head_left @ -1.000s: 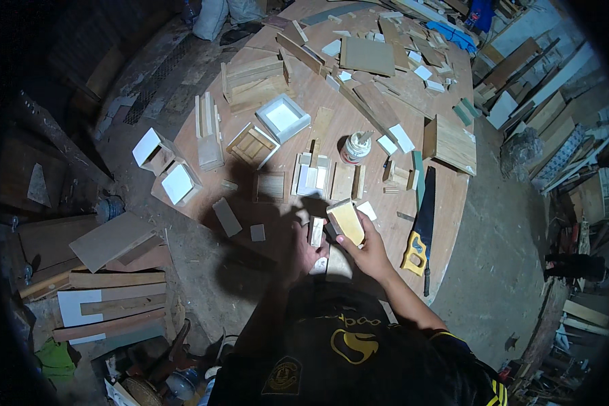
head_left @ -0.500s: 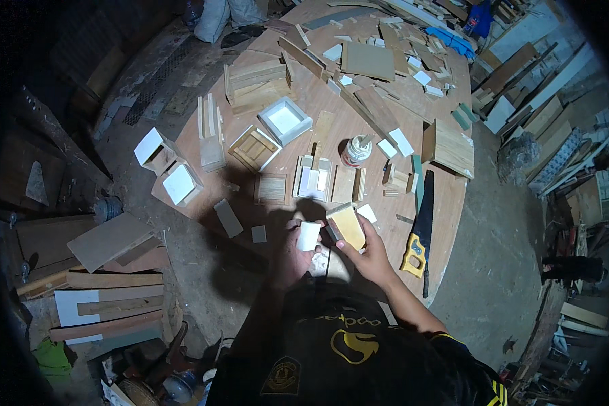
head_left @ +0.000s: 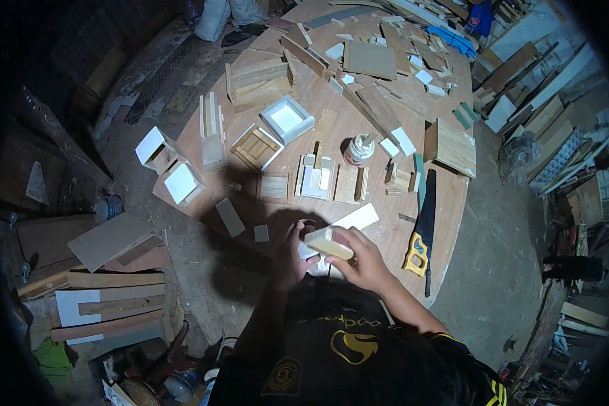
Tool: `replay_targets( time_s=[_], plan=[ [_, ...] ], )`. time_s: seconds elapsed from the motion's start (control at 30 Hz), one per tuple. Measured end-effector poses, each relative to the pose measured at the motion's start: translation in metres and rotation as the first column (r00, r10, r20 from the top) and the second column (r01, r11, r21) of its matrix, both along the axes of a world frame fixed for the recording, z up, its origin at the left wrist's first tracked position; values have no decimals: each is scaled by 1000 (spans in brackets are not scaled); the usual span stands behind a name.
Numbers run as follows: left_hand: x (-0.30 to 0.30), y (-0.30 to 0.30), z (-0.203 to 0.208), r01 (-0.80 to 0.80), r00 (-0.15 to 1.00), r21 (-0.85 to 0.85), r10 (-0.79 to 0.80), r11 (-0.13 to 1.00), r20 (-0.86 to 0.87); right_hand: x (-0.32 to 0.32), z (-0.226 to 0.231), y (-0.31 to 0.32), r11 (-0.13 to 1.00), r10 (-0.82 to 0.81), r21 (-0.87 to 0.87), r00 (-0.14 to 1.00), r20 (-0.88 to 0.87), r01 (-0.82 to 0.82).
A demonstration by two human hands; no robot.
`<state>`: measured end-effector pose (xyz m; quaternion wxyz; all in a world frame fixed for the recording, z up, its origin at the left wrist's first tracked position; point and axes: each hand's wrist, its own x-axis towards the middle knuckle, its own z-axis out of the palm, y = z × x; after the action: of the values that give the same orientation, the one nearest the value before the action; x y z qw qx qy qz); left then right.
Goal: Applying glue to wooden strips and blocks to assemble a small structure.
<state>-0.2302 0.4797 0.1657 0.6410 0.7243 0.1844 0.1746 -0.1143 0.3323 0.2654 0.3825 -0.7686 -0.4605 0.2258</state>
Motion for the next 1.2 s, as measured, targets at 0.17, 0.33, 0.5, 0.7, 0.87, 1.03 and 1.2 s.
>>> replay_targets(
  time_s=[0.17, 0.33, 0.5, 0.7, 0.87, 1.03, 1.2],
  plan=[
    [-9, 10, 0, 133, 987, 128, -119, 983, -108, 1, -19, 7, 998, -58, 36, 996, -63, 61],
    [-6, 16, -21, -108, 973, -698, -68, 708, -220, 12, -75, 18, 955, -274, 55, 936, -222, 293],
    [-4, 19, -28, -325, 942, -796, 99, 510, -321, 18, -141, 11, 913, -231, -362, 970, -80, 188],
    [-4, 30, -32, -343, 939, -691, 220, 637, -263, 20, -161, 13, 865, -16, -502, 999, -39, -6],
    [-1, 37, 1, -285, 953, -498, 185, 819, -242, 90, -161, 27, 874, -475, -61, 873, 108, 483],
    [7, 40, -9, -343, 936, -745, 276, 572, -219, 207, -103, 53, 775, -632, 160, 749, 200, 611],
    [17, 36, -13, -241, 965, -775, 229, 584, -128, 272, -115, 53, 891, -394, -164, 900, 185, 424]
  ],
)
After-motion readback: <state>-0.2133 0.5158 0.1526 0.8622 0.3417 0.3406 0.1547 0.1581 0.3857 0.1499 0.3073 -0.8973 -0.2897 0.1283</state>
